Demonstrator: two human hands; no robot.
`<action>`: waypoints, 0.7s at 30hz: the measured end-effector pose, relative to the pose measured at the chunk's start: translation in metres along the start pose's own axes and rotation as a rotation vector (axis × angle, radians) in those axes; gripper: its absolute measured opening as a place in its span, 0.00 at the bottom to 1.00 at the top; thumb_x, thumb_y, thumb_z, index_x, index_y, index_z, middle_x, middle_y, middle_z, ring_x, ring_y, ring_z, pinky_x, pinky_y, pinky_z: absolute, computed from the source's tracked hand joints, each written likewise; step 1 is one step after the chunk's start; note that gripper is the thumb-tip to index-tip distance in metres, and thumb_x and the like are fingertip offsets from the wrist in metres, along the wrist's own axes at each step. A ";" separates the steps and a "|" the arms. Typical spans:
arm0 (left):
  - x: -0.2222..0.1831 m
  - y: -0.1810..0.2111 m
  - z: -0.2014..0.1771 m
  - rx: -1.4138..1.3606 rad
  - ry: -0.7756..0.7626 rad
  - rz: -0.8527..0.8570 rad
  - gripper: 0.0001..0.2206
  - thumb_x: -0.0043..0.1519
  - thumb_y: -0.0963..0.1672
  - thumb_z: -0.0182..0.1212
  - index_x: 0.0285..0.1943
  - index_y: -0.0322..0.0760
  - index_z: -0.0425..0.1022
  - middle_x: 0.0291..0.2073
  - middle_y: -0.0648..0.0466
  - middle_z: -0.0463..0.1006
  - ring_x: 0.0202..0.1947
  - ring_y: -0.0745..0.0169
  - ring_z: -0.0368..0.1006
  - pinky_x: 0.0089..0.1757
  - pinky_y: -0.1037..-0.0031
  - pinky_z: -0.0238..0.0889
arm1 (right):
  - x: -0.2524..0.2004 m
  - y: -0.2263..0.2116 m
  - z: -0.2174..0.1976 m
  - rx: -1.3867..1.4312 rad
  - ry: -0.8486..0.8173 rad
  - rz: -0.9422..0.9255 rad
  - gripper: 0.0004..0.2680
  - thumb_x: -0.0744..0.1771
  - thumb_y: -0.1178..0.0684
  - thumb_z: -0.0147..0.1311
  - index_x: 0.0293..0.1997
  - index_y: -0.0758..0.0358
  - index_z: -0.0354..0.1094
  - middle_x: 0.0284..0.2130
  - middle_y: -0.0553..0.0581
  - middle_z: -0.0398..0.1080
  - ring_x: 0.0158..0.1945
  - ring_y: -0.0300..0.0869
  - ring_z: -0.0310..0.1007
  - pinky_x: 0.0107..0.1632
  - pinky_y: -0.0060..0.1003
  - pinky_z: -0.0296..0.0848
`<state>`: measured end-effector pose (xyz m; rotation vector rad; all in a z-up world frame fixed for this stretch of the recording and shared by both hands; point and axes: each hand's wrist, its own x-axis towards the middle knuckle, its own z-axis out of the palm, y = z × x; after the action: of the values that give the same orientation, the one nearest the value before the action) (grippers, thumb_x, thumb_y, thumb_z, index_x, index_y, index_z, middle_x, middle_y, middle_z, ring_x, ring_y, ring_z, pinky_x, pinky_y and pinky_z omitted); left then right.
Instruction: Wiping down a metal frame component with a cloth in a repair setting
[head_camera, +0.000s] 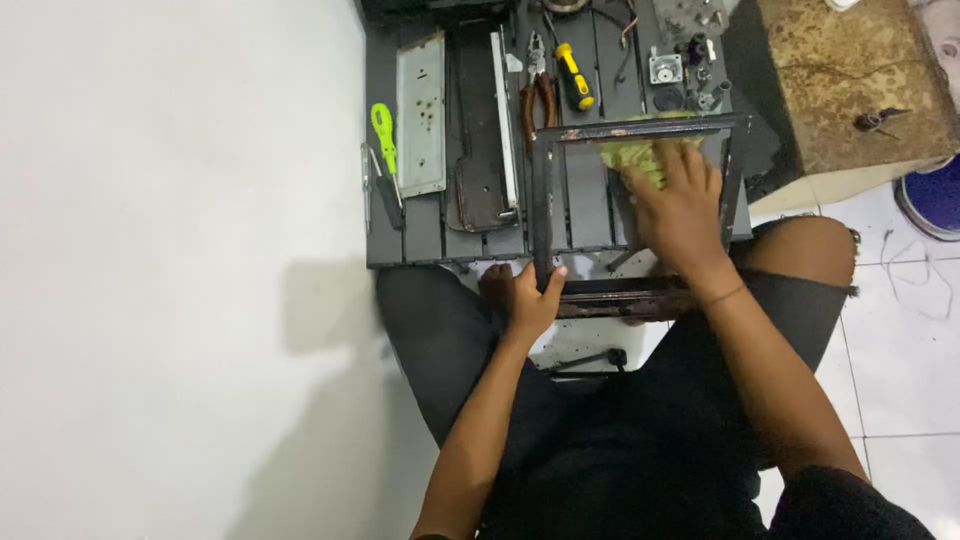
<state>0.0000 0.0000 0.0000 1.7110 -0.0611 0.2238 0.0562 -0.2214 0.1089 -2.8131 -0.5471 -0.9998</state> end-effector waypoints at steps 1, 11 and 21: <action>-0.001 0.002 -0.001 0.000 0.006 0.011 0.17 0.63 0.46 0.64 0.21 0.41 0.67 0.07 0.57 0.65 0.09 0.68 0.59 0.18 0.79 0.48 | 0.000 0.000 -0.003 -0.001 0.011 -0.006 0.10 0.66 0.55 0.62 0.52 0.50 0.76 0.57 0.65 0.70 0.64 0.64 0.63 0.55 0.54 0.61; -0.031 0.050 -0.004 -0.085 -0.048 0.147 0.09 0.65 0.43 0.58 0.32 0.35 0.68 0.20 0.61 0.62 0.21 0.69 0.54 0.27 0.75 0.53 | -0.052 0.014 -0.043 0.444 0.221 0.596 0.13 0.70 0.64 0.56 0.59 0.80 0.61 0.46 0.73 0.68 0.45 0.58 0.68 0.50 0.47 0.67; -0.066 0.121 0.011 -0.378 -0.193 0.110 0.21 0.69 0.42 0.49 0.72 0.28 0.57 0.67 0.42 0.61 0.64 0.46 0.65 0.59 0.62 0.61 | 0.025 0.049 -0.093 0.227 -0.096 0.448 0.13 0.75 0.51 0.65 0.47 0.73 0.66 0.29 0.64 0.68 0.26 0.53 0.64 0.31 0.48 0.64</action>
<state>-0.0837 -0.0350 0.1047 1.3487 -0.3212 0.1177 0.0374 -0.2792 0.1984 -2.6136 -0.0233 -0.6702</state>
